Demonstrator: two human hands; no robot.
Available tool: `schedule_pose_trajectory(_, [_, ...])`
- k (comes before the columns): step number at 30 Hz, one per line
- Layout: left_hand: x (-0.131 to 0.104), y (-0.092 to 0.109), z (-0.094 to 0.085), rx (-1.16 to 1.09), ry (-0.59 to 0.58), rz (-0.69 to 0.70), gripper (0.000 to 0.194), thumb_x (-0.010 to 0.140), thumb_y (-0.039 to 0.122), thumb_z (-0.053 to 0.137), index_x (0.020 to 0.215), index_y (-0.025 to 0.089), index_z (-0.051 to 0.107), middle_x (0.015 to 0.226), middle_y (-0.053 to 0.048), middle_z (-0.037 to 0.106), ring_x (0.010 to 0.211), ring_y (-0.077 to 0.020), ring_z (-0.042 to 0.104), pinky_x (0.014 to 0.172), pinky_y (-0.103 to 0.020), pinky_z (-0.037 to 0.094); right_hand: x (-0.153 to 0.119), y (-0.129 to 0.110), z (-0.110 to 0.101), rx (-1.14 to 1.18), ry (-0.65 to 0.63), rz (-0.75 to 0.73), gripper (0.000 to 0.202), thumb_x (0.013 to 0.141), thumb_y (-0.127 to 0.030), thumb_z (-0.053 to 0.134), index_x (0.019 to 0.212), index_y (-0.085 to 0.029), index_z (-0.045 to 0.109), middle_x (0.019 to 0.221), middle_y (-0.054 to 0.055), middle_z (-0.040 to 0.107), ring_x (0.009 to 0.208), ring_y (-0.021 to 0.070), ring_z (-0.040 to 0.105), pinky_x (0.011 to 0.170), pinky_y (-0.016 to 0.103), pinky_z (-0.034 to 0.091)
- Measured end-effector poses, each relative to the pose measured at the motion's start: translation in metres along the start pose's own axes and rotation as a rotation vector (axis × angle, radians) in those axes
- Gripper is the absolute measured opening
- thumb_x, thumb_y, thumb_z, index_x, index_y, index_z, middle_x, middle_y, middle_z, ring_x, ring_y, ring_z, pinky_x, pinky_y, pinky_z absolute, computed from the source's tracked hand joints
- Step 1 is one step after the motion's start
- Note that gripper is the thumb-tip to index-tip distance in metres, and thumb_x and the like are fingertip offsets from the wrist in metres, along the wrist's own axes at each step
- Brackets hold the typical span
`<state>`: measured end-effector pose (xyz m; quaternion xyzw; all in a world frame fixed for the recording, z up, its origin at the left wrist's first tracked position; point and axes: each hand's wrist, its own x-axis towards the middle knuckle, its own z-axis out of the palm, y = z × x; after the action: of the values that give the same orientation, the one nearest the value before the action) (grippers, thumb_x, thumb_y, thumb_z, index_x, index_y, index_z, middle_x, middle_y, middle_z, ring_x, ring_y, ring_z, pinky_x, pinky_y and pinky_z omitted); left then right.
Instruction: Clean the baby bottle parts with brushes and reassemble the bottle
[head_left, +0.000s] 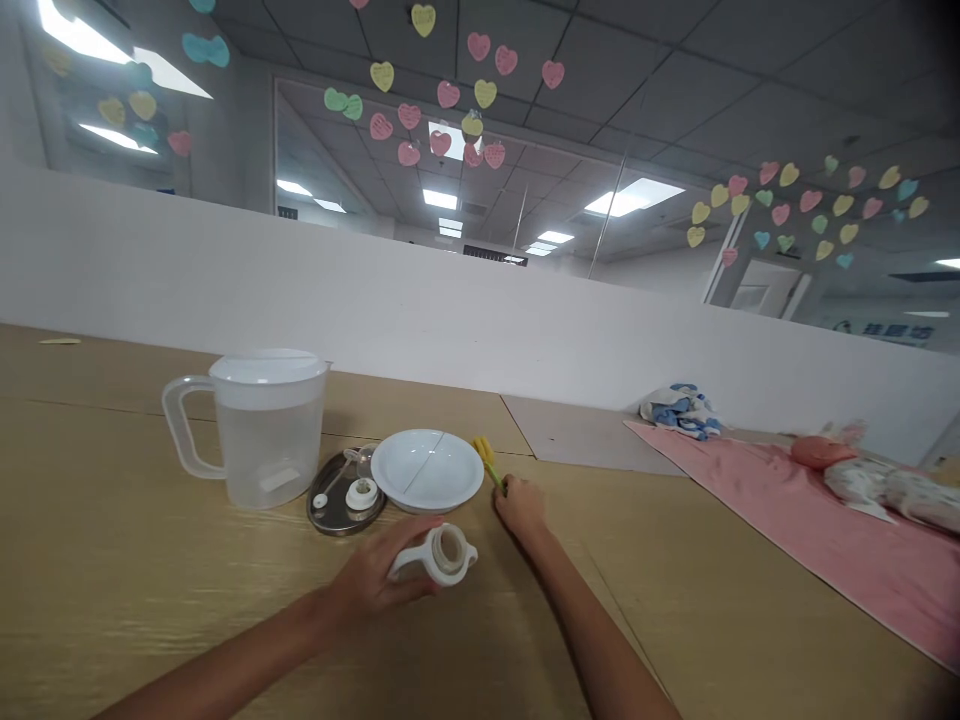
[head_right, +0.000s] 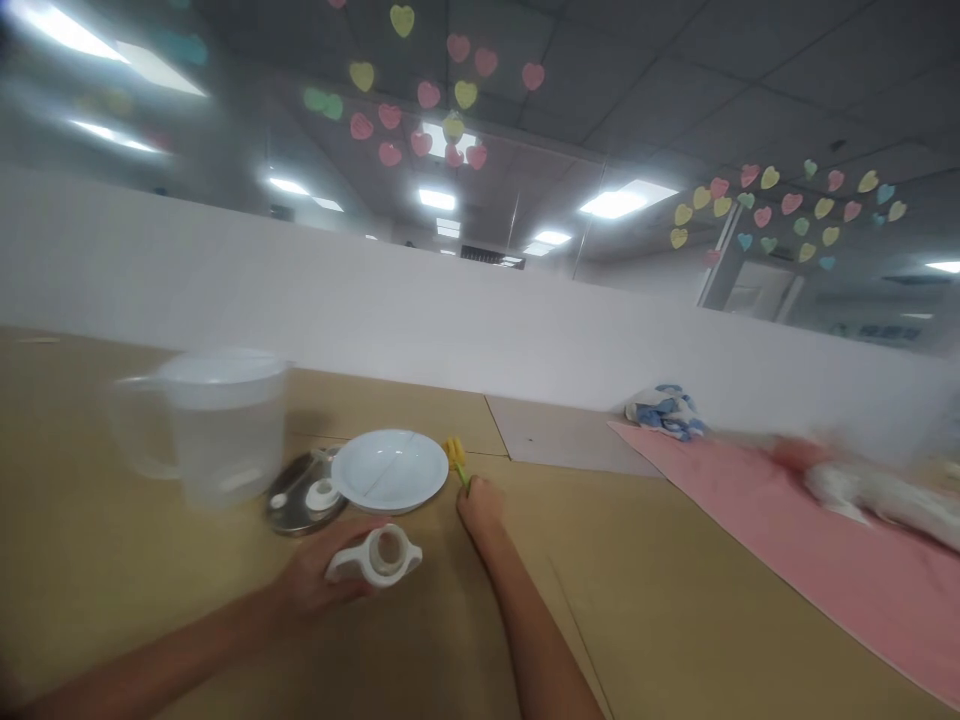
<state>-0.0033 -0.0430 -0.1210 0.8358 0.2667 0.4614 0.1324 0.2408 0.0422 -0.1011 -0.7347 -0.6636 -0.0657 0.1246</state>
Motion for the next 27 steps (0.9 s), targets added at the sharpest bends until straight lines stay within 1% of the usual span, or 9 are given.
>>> schedule_pose_trajectory(3, [-0.002,-0.004,0.005,-0.062,0.031,-0.061,0.054,0.073,0.047,0.061,0.119,0.022,0.050,0.108,-0.009,0.065,0.094,-0.0224,0.063,0.081,-0.031,0.051,-0.001,-0.001,0.000,-0.024,-0.007,-0.009,0.025,0.084,-0.028,0.044,0.088,-0.014,0.064,0.088,0.013,0.068,0.081,0.0220,0.063,0.060,0.027,0.035])
schedule_pose_trajectory(6, [0.002,-0.002,0.002,-0.098,0.094,-0.162,0.049,0.074,0.045,0.062,0.115,0.021,0.051,0.108,-0.009,0.064,0.097,-0.0226,0.062,0.084,-0.034,0.050,-0.002,-0.003,-0.001,-0.037,-0.012,-0.013,0.026,0.085,-0.029,0.043,0.089,-0.014,0.064,0.088,0.013,0.067,0.082,0.0220,0.063,0.060,0.026,0.035])
schedule_pose_trajectory(8, [0.006,0.002,-0.002,-0.090,0.119,-0.203,0.047,0.074,0.044,0.062,0.113,0.021,0.051,0.108,-0.009,0.064,0.098,-0.0225,0.061,0.086,-0.035,0.049,-0.002,-0.004,-0.001,-0.041,-0.017,-0.020,0.026,0.085,-0.029,0.043,0.089,-0.014,0.064,0.089,0.014,0.067,0.083,0.0224,0.063,0.061,0.027,0.035])
schedule_pose_trajectory(11, [0.009,0.006,-0.010,-0.015,0.125,-0.184,0.045,0.074,0.043,0.061,0.111,0.019,0.052,0.107,-0.010,0.063,0.097,-0.0222,0.060,0.084,-0.034,0.049,-0.003,-0.006,-0.003,-0.044,-0.026,-0.044,0.026,0.084,-0.030,0.045,0.086,-0.014,0.065,0.090,0.013,0.067,0.083,0.0226,0.062,0.060,0.027,0.035])
schedule_pose_trajectory(15, [0.011,0.002,-0.017,0.078,0.108,-0.125,0.041,0.077,0.041,0.057,0.110,0.017,0.052,0.104,-0.012,0.061,0.096,-0.0223,0.056,0.083,-0.036,0.047,-0.004,-0.007,-0.004,-0.049,-0.029,-0.072,0.025,0.084,-0.030,0.045,0.086,-0.015,0.064,0.092,0.013,0.066,0.082,0.0222,0.062,0.059,0.027,0.035])
schedule_pose_trajectory(21, [0.010,-0.004,-0.021,0.115,0.058,-0.049,0.042,0.080,0.043,0.051,0.112,0.015,0.050,0.103,-0.011,0.060,0.096,-0.0220,0.054,0.082,-0.036,0.045,-0.004,-0.007,-0.003,-0.055,-0.028,-0.080,0.026,0.085,-0.030,0.044,0.088,-0.014,0.064,0.093,0.014,0.065,0.083,0.0219,0.062,0.061,0.027,0.036])
schedule_pose_trajectory(23, [0.010,-0.003,-0.022,0.106,0.048,-0.049,0.044,0.081,0.045,0.050,0.113,0.015,0.050,0.104,-0.011,0.060,0.096,-0.0217,0.053,0.083,-0.035,0.045,-0.004,-0.006,-0.003,-0.054,-0.029,-0.078,0.026,0.085,-0.031,0.044,0.088,-0.014,0.064,0.093,0.013,0.065,0.084,0.0223,0.061,0.061,0.027,0.036])
schedule_pose_trajectory(27, [0.010,-0.001,-0.021,0.137,0.073,-0.088,0.041,0.083,0.046,0.048,0.111,0.016,0.052,0.102,-0.010,0.062,0.095,-0.0208,0.054,0.082,-0.033,0.044,-0.004,-0.006,-0.003,-0.043,-0.029,-0.069,0.027,0.085,-0.031,0.044,0.089,-0.013,0.064,0.094,0.013,0.064,0.085,0.0228,0.061,0.061,0.027,0.036])
